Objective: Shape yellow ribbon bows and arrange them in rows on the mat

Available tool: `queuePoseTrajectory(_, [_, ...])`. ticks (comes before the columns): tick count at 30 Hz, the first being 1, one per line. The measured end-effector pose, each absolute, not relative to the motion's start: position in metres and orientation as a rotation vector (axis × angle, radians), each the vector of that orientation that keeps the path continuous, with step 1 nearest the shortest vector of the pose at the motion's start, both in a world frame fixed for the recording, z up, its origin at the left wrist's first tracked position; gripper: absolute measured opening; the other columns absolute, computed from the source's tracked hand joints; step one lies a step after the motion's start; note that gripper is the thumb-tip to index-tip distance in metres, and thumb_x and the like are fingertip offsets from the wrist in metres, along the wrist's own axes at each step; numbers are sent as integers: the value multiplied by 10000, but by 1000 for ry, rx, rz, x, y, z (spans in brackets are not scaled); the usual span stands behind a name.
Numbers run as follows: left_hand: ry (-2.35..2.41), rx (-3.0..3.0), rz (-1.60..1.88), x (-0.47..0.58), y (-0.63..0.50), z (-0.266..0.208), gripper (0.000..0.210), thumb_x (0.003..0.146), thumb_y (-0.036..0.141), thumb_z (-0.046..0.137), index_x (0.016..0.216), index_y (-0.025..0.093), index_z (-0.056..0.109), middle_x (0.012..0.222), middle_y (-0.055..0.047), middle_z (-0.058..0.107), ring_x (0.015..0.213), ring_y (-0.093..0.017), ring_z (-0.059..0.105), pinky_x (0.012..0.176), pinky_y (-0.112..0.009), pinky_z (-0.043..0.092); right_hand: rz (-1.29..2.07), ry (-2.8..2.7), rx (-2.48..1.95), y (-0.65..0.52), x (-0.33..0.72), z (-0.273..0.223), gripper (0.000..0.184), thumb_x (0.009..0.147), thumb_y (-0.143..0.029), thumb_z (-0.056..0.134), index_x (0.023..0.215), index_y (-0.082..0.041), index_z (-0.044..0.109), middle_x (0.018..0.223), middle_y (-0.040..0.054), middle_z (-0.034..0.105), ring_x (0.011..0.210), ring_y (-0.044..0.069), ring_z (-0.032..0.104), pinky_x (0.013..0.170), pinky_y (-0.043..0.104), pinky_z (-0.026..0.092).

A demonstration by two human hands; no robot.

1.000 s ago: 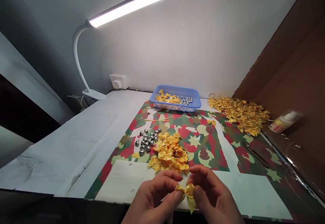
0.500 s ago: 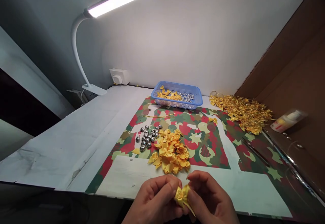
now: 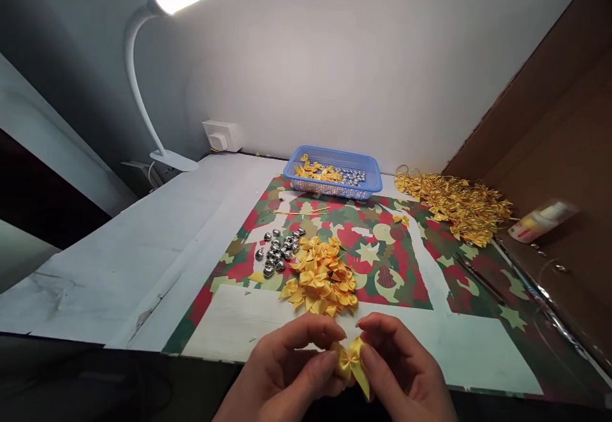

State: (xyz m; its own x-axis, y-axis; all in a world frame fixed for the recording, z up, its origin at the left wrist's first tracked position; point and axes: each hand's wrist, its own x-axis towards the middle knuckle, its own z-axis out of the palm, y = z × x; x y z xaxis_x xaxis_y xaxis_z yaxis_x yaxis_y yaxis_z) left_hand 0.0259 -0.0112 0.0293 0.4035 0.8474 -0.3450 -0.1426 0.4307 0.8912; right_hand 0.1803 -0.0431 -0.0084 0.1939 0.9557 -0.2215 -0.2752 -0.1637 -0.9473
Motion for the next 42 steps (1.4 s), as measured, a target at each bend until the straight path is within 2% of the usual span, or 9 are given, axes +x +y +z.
queuePoseTrajectory(4, [995,1071,749,26,-11,32,141,846,343,692,813,208,718,678,16,628,658,-146,565,636,-211,489,1292,-728,-1240,-45,179,-8,378,727,-535,761,905,-207,704,680,1,590,564,123,504,491,204,406])
queuePoseTrajectory(11, [1042,1280,684,25,-10,34,129,853,269,647,754,187,660,659,7,607,640,-162,557,601,-234,467,1276,-771,-1273,-49,177,-8,351,751,-542,739,925,-239,712,709,0,598,615,137,525,543,209,425])
queuePoseTrajectory(16, [1002,1287,634,25,-10,29,209,881,334,621,749,173,621,667,5,582,648,-157,537,610,-251,459,1229,-911,-1269,-52,178,-16,329,793,-531,700,971,-255,720,706,-2,592,613,134,548,554,202,447])
queuePoseTrajectory(21, [927,1062,652,28,-13,27,271,876,390,651,751,164,567,696,9,584,678,-151,563,639,-265,483,1048,-1095,-1256,-53,180,-24,223,858,-436,653,1020,-302,727,718,-5,616,597,127,560,538,188,459])
queuePoseTrajectory(27, [929,865,668,30,-14,25,311,848,411,701,761,169,526,706,25,588,658,-128,582,635,-256,514,958,-1197,-1173,-51,182,-25,320,876,-398,651,1195,-403,677,762,-19,621,581,109,560,521,178,463])
queuePoseTrajectory(34, [938,891,669,32,-13,22,361,813,470,721,752,174,524,684,32,593,628,-119,598,613,-236,528,1051,-1144,-1180,-50,185,-17,255,842,-420,692,1088,-367,737,745,-10,626,581,113,568,529,181,482])
queuePoseTrajectory(36, [944,913,678,32,-14,23,366,813,513,700,793,182,543,680,32,601,628,-129,607,622,-251,540,1104,-1111,-1193,-50,186,-16,265,837,-469,685,1073,-363,744,748,-7,627,587,115,567,535,187,475])
queuePoseTrajectory(40, [961,864,684,30,-15,28,447,814,601,640,1037,217,584,767,14,652,665,-154,638,651,-281,558,1191,-1027,-1261,-51,188,-13,306,813,-530,687,1028,-325,761,728,1,612,619,124,547,560,204,438])
queuePoseTrajectory(42, [979,845,670,29,-14,30,469,785,588,684,1053,209,619,837,-4,664,700,-162,638,647,-275,559,1234,-957,-1284,-51,188,-12,329,794,-536,703,1012,-297,762,718,2,603,627,127,540,566,208,428])
